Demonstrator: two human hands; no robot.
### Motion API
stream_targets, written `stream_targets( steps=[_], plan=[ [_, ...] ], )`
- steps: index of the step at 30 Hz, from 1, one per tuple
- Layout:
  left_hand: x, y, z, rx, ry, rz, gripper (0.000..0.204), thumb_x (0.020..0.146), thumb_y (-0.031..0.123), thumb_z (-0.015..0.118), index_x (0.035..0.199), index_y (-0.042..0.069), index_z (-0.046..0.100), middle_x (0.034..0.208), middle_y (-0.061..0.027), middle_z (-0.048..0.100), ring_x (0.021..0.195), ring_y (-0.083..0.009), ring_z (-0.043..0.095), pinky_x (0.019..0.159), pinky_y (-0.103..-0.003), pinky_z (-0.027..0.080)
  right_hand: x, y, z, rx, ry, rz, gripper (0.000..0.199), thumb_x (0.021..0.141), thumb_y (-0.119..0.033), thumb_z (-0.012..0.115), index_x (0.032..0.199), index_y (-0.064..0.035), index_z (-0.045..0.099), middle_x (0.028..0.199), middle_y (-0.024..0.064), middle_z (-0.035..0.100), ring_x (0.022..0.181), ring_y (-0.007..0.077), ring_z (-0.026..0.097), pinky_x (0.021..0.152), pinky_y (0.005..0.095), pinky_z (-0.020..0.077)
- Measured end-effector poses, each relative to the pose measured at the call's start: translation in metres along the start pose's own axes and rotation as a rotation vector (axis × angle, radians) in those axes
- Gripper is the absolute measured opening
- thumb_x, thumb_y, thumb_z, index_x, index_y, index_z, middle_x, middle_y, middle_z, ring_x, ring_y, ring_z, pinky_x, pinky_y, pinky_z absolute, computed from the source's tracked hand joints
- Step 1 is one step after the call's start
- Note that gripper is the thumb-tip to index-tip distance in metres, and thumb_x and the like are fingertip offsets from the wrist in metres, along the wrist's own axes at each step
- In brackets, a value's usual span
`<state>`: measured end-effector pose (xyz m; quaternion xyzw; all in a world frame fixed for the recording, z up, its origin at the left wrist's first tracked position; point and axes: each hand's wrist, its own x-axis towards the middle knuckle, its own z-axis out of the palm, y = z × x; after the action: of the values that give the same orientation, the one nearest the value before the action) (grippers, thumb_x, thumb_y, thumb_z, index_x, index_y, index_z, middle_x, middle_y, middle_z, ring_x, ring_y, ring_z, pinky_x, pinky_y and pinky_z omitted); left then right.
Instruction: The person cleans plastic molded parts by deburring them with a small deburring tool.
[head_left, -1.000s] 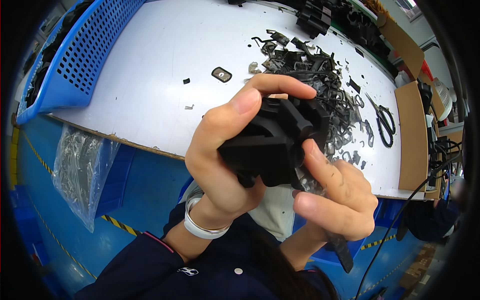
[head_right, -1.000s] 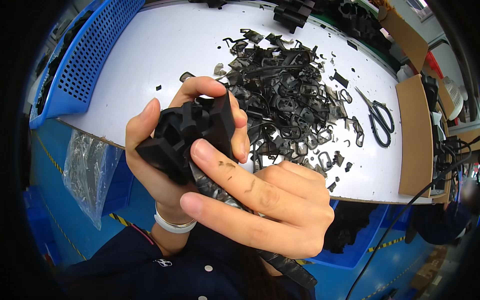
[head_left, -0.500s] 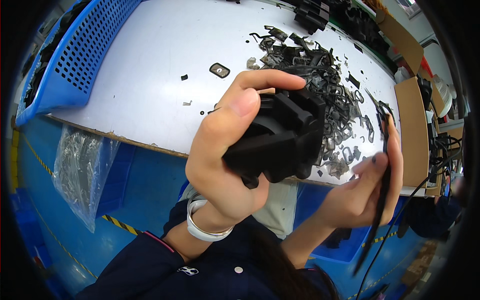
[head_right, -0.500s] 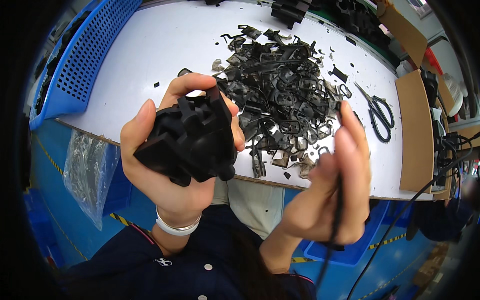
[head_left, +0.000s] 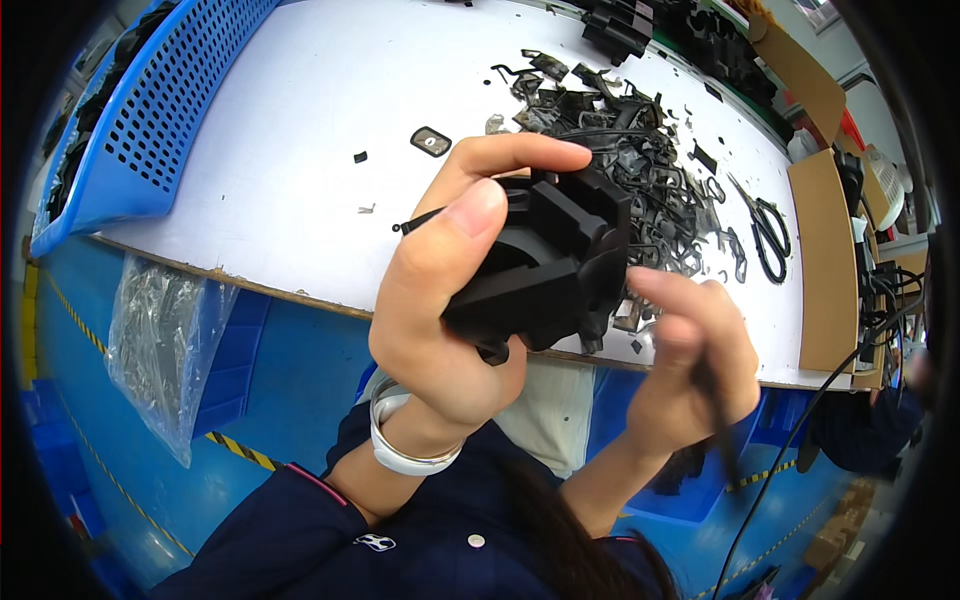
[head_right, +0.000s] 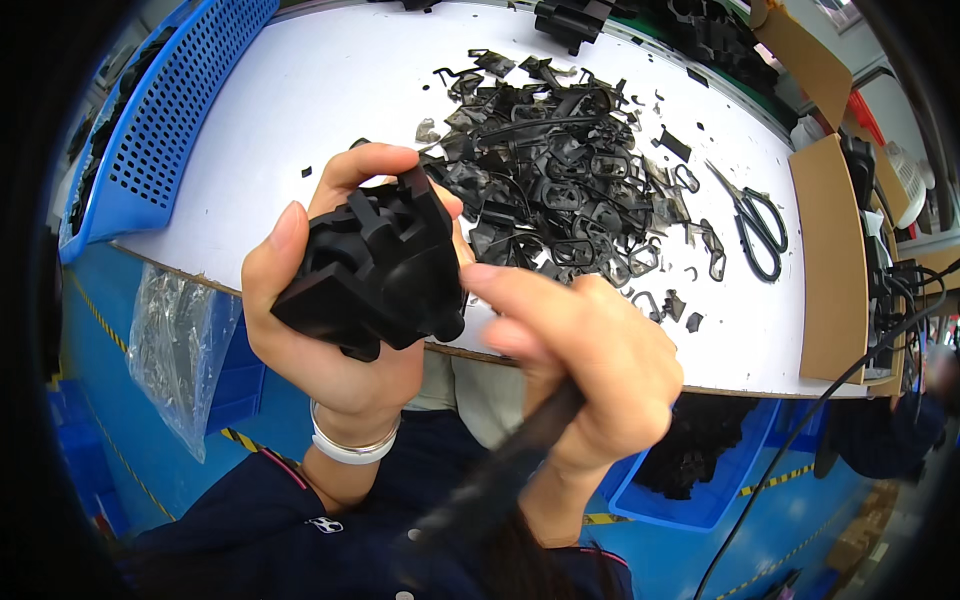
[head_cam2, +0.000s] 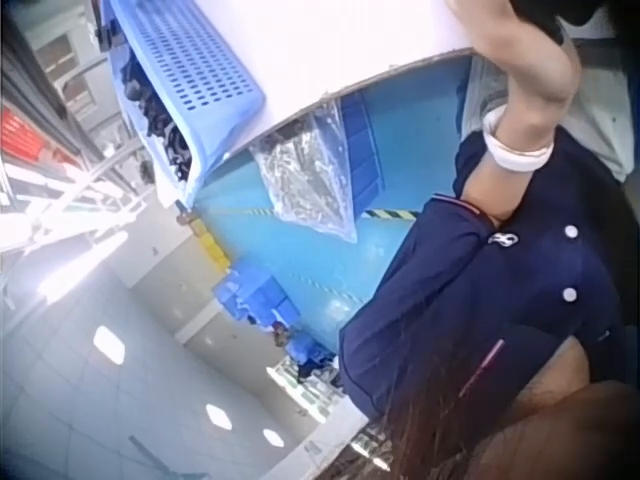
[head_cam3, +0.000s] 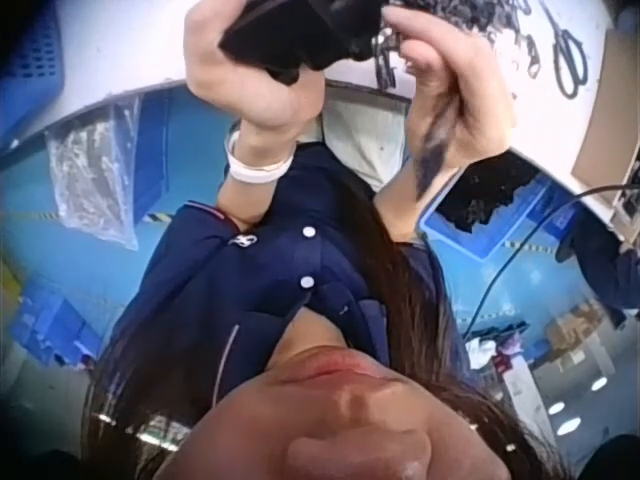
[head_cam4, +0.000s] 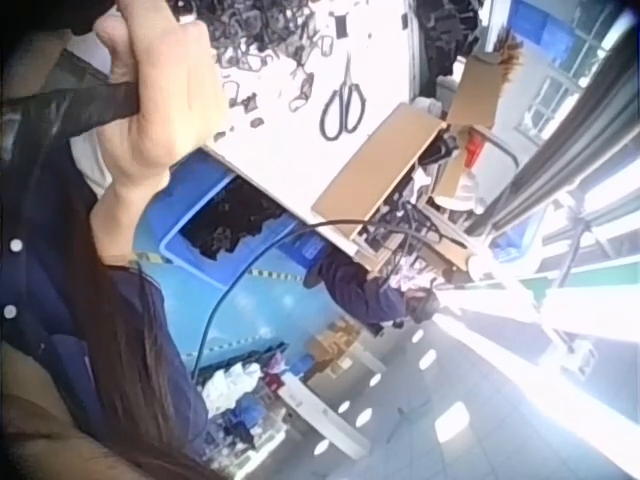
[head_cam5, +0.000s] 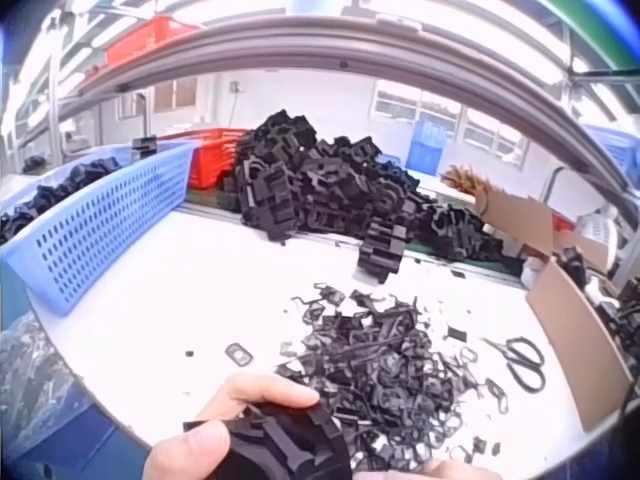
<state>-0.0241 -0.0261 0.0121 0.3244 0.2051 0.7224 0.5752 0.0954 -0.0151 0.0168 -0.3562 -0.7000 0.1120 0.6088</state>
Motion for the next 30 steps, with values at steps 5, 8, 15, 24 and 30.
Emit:
stream_targets(
  steps=[5, 8, 15, 24, 30],
  plan=[
    [0.003, 0.003, -0.001, 0.024, -0.04, 0.017, 0.031, 0.084, 0.017, 0.036, 0.105, -0.003, 0.046, 0.1, -0.0207, 0.052, 0.079, -0.0178, 0.053, 0.07, -0.025, 0.043, 0.001, 0.0, -0.007, 0.03, -0.092, -0.091, 0.036, 0.058, -0.026, 0.073, 0.081, 0.0, 0.062, 0.054, 0.0005, 0.047, 0.048, 0.0078, 0.037, 0.044, 0.0195, 0.024],
    [0.005, 0.0, -0.001, 0.036, -0.066, 0.019, 0.031, 0.083, 0.017, 0.037, 0.105, -0.003, 0.046, 0.1, -0.0206, 0.052, 0.079, -0.0177, 0.053, 0.07, -0.025, 0.043, 0.002, -0.003, -0.003, 0.089, -0.154, -0.098, 0.033, 0.055, -0.017, 0.076, 0.079, -0.0002, 0.062, 0.055, 0.0018, 0.049, 0.049, 0.0087, 0.04, 0.044, 0.0193, 0.0258],
    [0.0, 0.002, -0.001, 0.064, -0.128, 0.024, 0.031, 0.083, 0.016, 0.038, 0.107, -0.003, 0.045, 0.1, -0.0204, 0.051, 0.079, -0.0175, 0.053, 0.07, -0.026, 0.043, 0.003, -0.008, -0.009, 0.137, -0.141, -0.048, 0.024, 0.051, -0.003, 0.075, 0.074, -0.0049, 0.066, 0.051, 0.0011, 0.049, 0.042, 0.009, 0.045, 0.037, 0.0197, 0.0306],
    [0.003, -0.004, 0.008, 0.297, 0.104, 0.09, 0.058, 0.078, 0.044, 0.03, 0.101, -0.006, 0.045, 0.081, -0.0196, 0.054, 0.06, -0.0232, 0.054, 0.056, -0.03, 0.045, -0.008, -0.002, -0.009, 0.353, 0.24, 0.173, 0.043, 0.089, -0.037, 0.04, 0.066, -0.0019, 0.05, 0.057, 0.0086, 0.052, 0.038, 0.009, 0.036, 0.039, 0.021, 0.033],
    [0.003, -0.006, 0.013, 0.34, 0.085, 0.127, 0.057, 0.078, 0.044, 0.028, 0.1, -0.007, 0.046, 0.079, -0.0186, 0.054, 0.06, -0.023, 0.054, 0.055, -0.029, 0.044, -0.001, 0.013, -0.028, 0.344, 0.126, 0.007, 0.066, 0.087, -0.053, 0.015, 0.08, 0.0026, 0.05, 0.075, 0.0166, 0.052, 0.048, 0.0154, 0.046, 0.042, 0.0225, 0.0411]
  ],
)
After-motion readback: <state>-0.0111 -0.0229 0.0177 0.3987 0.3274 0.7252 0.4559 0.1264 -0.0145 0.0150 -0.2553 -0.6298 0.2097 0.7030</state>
